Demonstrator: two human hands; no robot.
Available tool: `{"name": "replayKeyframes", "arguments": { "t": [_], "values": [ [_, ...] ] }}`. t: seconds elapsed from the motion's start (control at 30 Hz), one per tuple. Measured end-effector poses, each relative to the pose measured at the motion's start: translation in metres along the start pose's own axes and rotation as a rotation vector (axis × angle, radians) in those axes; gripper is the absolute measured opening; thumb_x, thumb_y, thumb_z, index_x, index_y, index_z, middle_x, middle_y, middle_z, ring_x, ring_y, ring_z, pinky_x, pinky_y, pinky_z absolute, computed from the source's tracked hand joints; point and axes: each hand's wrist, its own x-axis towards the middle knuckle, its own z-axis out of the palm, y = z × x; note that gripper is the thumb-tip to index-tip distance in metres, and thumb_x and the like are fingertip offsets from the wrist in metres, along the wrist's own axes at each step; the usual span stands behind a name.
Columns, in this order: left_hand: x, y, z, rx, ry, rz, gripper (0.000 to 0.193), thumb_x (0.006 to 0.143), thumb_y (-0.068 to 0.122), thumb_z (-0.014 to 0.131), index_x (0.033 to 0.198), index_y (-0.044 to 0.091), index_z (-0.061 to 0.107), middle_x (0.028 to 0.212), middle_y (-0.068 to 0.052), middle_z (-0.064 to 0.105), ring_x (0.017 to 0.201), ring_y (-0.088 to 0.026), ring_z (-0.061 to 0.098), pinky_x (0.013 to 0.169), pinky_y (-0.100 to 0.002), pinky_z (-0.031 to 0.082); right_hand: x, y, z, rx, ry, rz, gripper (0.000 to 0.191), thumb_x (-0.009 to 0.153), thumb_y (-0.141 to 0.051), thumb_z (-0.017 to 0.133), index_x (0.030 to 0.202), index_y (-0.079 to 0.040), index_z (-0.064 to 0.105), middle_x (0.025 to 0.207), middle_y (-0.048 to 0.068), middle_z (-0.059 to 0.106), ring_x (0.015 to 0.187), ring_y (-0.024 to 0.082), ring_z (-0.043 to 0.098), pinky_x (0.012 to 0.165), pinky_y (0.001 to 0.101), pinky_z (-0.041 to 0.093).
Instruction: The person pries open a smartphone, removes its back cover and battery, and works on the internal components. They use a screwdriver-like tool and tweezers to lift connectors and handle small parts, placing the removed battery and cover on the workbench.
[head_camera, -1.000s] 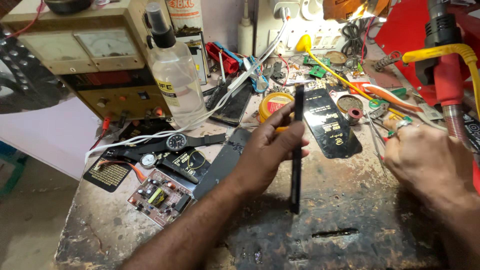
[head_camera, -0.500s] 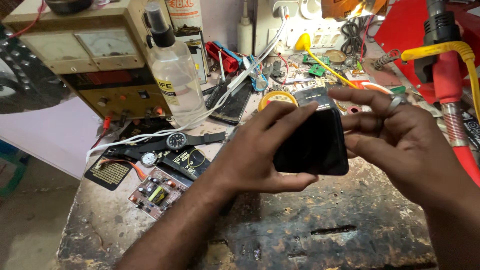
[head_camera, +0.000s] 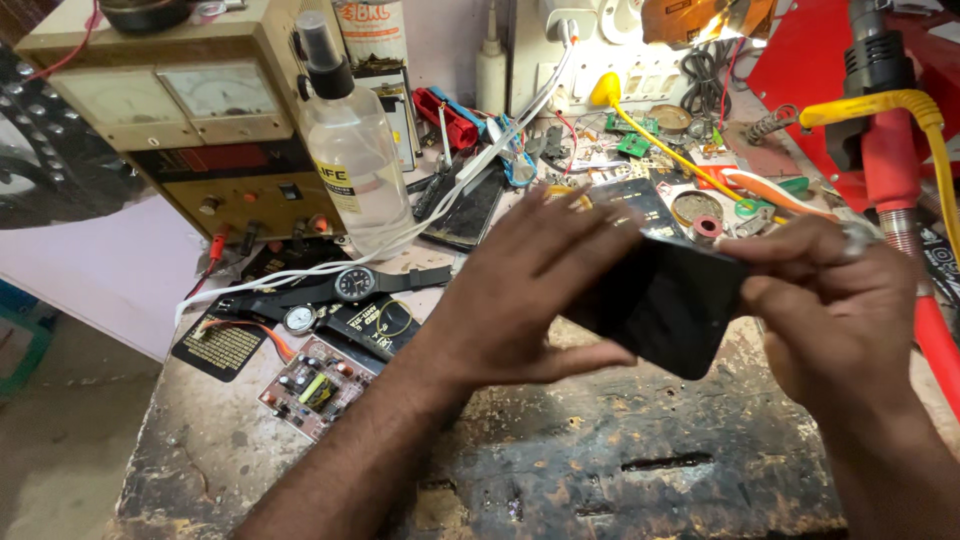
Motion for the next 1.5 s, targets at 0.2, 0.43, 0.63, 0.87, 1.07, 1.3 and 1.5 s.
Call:
{"name": "replayKeyframes", "arguments": {
  "t": [0.2,0.43,0.63,0.87,1.07,1.3,1.5],
  "values": [
    [-0.006,0.000,0.008,-0.211,0.137,-0.600,0.136,0.084,0.061,0.083,0.162,-0.006,-0.006,0.167,-0.038,0.006,0.156,-0.053,0.016,0.122,-0.054,0.022,-0.012,0.001,0.014,0.066,0.197,-0.155,0.012,0.095,0.006,0.062,0.105,0.008,0.067,0.087,0.004,0.065,0.074,0.005,0.061,0.079,0.0216,0.057],
    [-0.003,0.024,0.041,-1.115,0.535,-1.029,0.112,0.080,0.050,0.081,0.156,-0.004,0.019,0.140,-0.024,0.053,0.125,-0.025,0.056,0.107,-0.035,0.046,-0.059,-0.002,0.058,-0.459,0.165,-0.074,0.021,0.085,-0.001,0.071,0.105,0.004,0.074,0.085,0.010,0.074,0.066,0.011,0.066,0.056,0.0224,0.052],
    [-0.011,0.018,0.051,-0.744,0.639,-0.985,0.088,0.084,0.031,0.082,0.151,-0.003,0.035,0.139,-0.014,0.047,0.126,-0.021,0.054,0.108,-0.034,0.046,-0.055,-0.011,0.076,-0.595,-0.038,-0.166,0.013,0.079,-0.003,0.072,0.092,-0.005,0.074,0.092,0.008,0.081,0.077,0.012,0.081,0.067,0.0257,0.065],
    [-0.020,0.012,0.061,-0.539,0.562,-0.846,0.085,0.086,0.025,0.080,0.153,-0.001,0.036,0.146,-0.018,0.043,0.135,-0.026,0.051,0.117,-0.038,0.042,-0.053,-0.005,0.063,-0.320,-0.233,0.197,0.034,0.081,-0.004,0.073,0.114,-0.001,0.064,0.099,0.004,0.078,0.090,0.012,0.081,0.078,0.0265,0.067],
    [-0.022,0.014,0.060,-0.377,0.550,-0.763,0.087,0.085,0.025,0.082,0.154,-0.002,0.036,0.150,-0.020,0.040,0.141,-0.030,0.048,0.122,-0.040,0.040,-0.066,0.008,0.061,-0.370,-0.211,0.160,0.035,0.082,-0.003,0.073,0.114,-0.003,0.059,0.102,0.004,0.074,0.096,0.012,0.078,0.087,0.0266,0.062],
    [-0.020,0.014,0.058,-0.332,0.501,-0.792,0.085,0.086,0.027,0.081,0.153,-0.001,0.037,0.150,-0.020,0.040,0.139,-0.031,0.048,0.121,-0.041,0.041,-0.064,0.003,0.063,-0.447,-0.214,0.274,0.040,0.081,-0.007,0.074,0.116,-0.006,0.055,0.095,0.003,0.079,0.091,0.010,0.081,0.076,0.0251,0.064],
    [-0.018,0.027,0.054,-0.339,0.473,-0.723,0.082,0.087,0.028,0.081,0.153,0.003,0.040,0.150,-0.020,0.044,0.142,-0.033,0.049,0.122,-0.043,0.041,-0.058,-0.012,0.068,-0.371,-0.131,0.321,0.050,0.081,-0.004,0.071,0.126,-0.008,0.052,0.093,0.007,0.080,0.085,0.012,0.081,0.069,0.0261,0.068]
  ]
}}
